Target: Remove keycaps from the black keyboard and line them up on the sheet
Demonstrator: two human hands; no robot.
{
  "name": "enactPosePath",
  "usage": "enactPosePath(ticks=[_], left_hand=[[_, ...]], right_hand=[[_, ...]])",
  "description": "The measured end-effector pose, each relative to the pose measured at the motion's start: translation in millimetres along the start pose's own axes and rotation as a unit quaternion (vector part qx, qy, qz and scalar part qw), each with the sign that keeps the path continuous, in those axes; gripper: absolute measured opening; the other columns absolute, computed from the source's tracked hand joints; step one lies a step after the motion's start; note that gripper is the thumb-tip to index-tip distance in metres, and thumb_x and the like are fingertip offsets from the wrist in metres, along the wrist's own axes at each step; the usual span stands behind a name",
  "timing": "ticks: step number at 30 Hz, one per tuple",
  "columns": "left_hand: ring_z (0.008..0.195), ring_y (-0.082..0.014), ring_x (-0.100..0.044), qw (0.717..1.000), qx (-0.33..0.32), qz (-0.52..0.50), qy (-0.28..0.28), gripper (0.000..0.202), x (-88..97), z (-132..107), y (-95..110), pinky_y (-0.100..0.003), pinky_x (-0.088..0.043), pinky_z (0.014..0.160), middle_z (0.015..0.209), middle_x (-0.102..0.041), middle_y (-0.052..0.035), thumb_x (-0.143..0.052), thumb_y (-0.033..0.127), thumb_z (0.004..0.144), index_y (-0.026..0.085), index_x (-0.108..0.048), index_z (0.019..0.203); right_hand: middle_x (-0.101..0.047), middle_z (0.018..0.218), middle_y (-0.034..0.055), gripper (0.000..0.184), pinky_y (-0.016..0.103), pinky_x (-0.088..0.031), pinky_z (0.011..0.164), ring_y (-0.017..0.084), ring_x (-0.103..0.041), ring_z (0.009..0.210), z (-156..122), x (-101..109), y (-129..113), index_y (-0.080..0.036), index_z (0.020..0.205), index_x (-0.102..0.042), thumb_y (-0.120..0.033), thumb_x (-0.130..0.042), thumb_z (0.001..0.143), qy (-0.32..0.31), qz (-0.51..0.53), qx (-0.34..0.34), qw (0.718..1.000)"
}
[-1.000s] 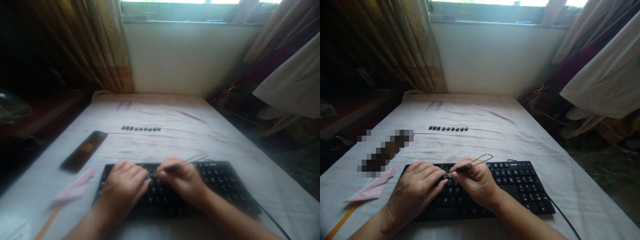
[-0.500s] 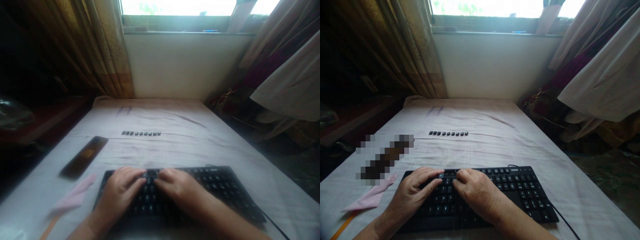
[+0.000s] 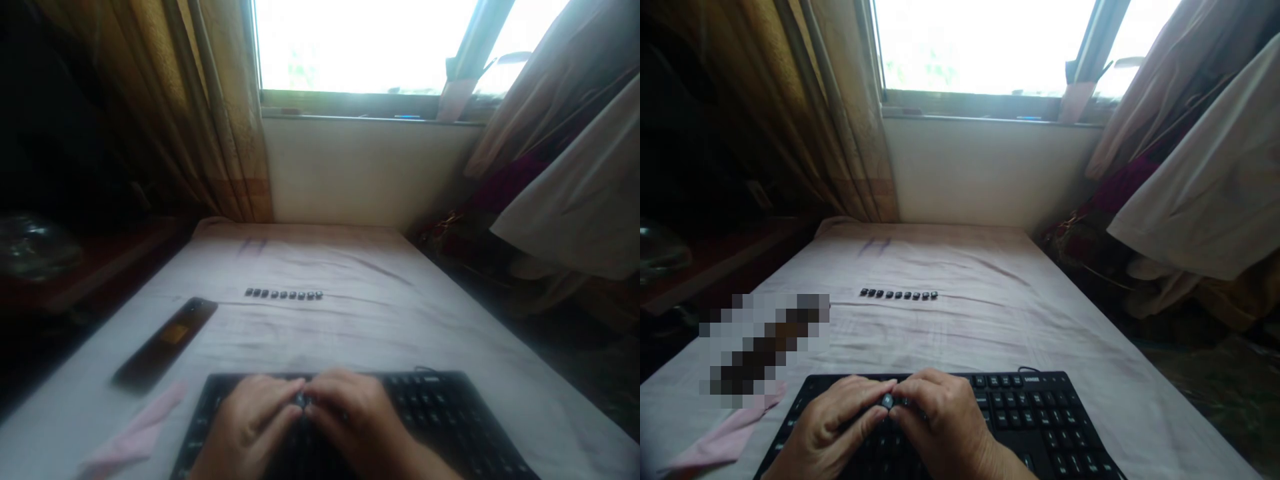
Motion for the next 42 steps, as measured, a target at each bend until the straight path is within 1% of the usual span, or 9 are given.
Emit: enactPosePath(ticks=[6,10,12,15,18,21,27,36,42], left_hand=[[0.088,-0.015,-0.071,1.0,-0.018,0.018,-0.004,0.034,5.1,1.6,8.1,-0.022,-0.057,0.079,0.102,-0.075,-0.0006,-0.057,0.023,0.089,0.028,-0.058,0.123],[0.093,-0.0169,-0.071,0.996,0.015,0.082,0.01,0.043,20.6,3.9,-8.1,-0.023,-0.057,0.081,0.107,-0.074,-0.0006,-0.061,0.034,0.086,0.029,-0.055,0.128],[0.096,-0.0188,-0.07,0.992,0.05,0.112,0.041,0.043,37.2,5.3,-27.4,-0.027,-0.057,0.084,0.108,-0.074,-0.0015,-0.06,0.038,0.086,0.029,-0.056,0.127],[0.095,-0.0221,-0.071,0.981,0.119,0.122,0.092,0.038,62.8,3.7,-65.4,-0.033,-0.056,0.087,0.103,-0.075,-0.003,-0.055,0.048,0.085,0.026,-0.067,0.113],[0.092,-0.025,-0.072,0.959,0.253,0.084,0.097,0.047,71.6,-9.0,-115.5,-0.036,-0.057,0.085,0.094,-0.077,-0.0033,-0.05,0.06,0.082,0.025,-0.072,0.105],[0.093,-0.0262,-0.071,0.937,0.339,0.019,0.078,0.055,64.4,-24.6,-148.0,-0.038,-0.057,0.085,0.095,-0.077,-0.0042,-0.047,0.065,0.08,0.024,-0.071,0.108],[0.085,-0.0257,-0.072,0.915,0.391,-0.045,0.086,0.063,55.1,-38.5,-167.1,-0.04,-0.058,0.079,0.095,-0.076,-0.0072,-0.044,0.07,0.078,0.021,-0.071,0.106],[0.078,-0.0264,-0.072,0.905,0.41,-0.058,0.103,0.068,55.2,-36.1,-161.6,-0.041,-0.058,0.078,0.086,-0.077,-0.0074,-0.047,0.077,0.069,0.02,-0.074,0.097],[0.083,-0.0271,-0.072,0.912,0.399,-0.048,0.076,0.065,51.4,-37.0,-162.4,-0.043,-0.056,0.082,0.089,-0.077,-0.0074,-0.044,0.072,0.076,0.02,-0.072,0.102]], right_hand=[[-0.072,0.073,0.0035,0.02,0.02,-0.052,0.061,0.015,-0.067,0.064,9.0,-8.9,-3.0,-0.018,0.087,-0.071,-0.012,-0.06,0.072,-0.034,-0.033,0.004,0.999],[-0.07,0.07,0.0006,0.014,0.021,-0.05,0.061,0.013,-0.064,0.06,36.2,9.7,23.7,-0.021,0.079,-0.071,-0.014,-0.061,0.072,-0.059,-0.091,-0.059,0.992],[-0.071,0.074,0.001,0.013,0.022,-0.049,0.063,0.013,-0.063,0.061,55.0,29.4,54.3,-0.021,0.081,-0.072,-0.017,-0.061,0.076,-0.059,-0.161,-0.106,0.98],[-0.074,0.082,0.0036,0.016,0.023,-0.048,0.069,0.015,-0.066,0.071,74.8,50.0,114.8,-0.02,0.087,-0.074,-0.018,-0.059,0.08,-0.095,-0.287,-0.199,0.932],[-0.074,0.087,0.0055,0.018,0.024,-0.047,0.072,0.017,-0.067,0.076,86.6,49.2,152.6,-0.019,0.087,-0.075,-0.015,-0.059,0.08,-0.122,-0.313,-0.209,0.918],[-0.074,0.092,0.0062,0.019,0.024,-0.046,0.075,0.018,-0.066,0.083,91.2,37.8,170.5,-0.019,0.092,-0.074,-0.016,-0.058,0.082,-0.141,-0.322,-0.198,0.915],[-0.073,0.097,0.0077,0.021,0.024,-0.044,0.076,0.019,-0.065,0.088,96.9,25.1,180.0,-0.02,0.094,-0.073,-0.019,-0.055,0.084,-0.169,-0.348,-0.18,0.904],[-0.072,0.095,0.0085,0.022,0.024,-0.043,0.073,0.019,-0.064,0.086,97.9,19.9,178.7,-0.019,0.092,-0.073,-0.018,-0.052,0.085,-0.191,-0.369,-0.168,0.894],[-0.071,0.093,0.0085,0.022,0.024,-0.043,0.074,0.019,-0.064,0.085,98.0,20.4,172.7,-0.018,0.09,-0.072,-0.017,-0.051,0.084,-0.186,-0.366,-0.162,0.897]])
Point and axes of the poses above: each hand's wrist, its own z-axis towards the middle knuckle, its own x-axis out of the back of the hand, y = z × x, the point moved 10 cm from there along z, towards the middle knuckle
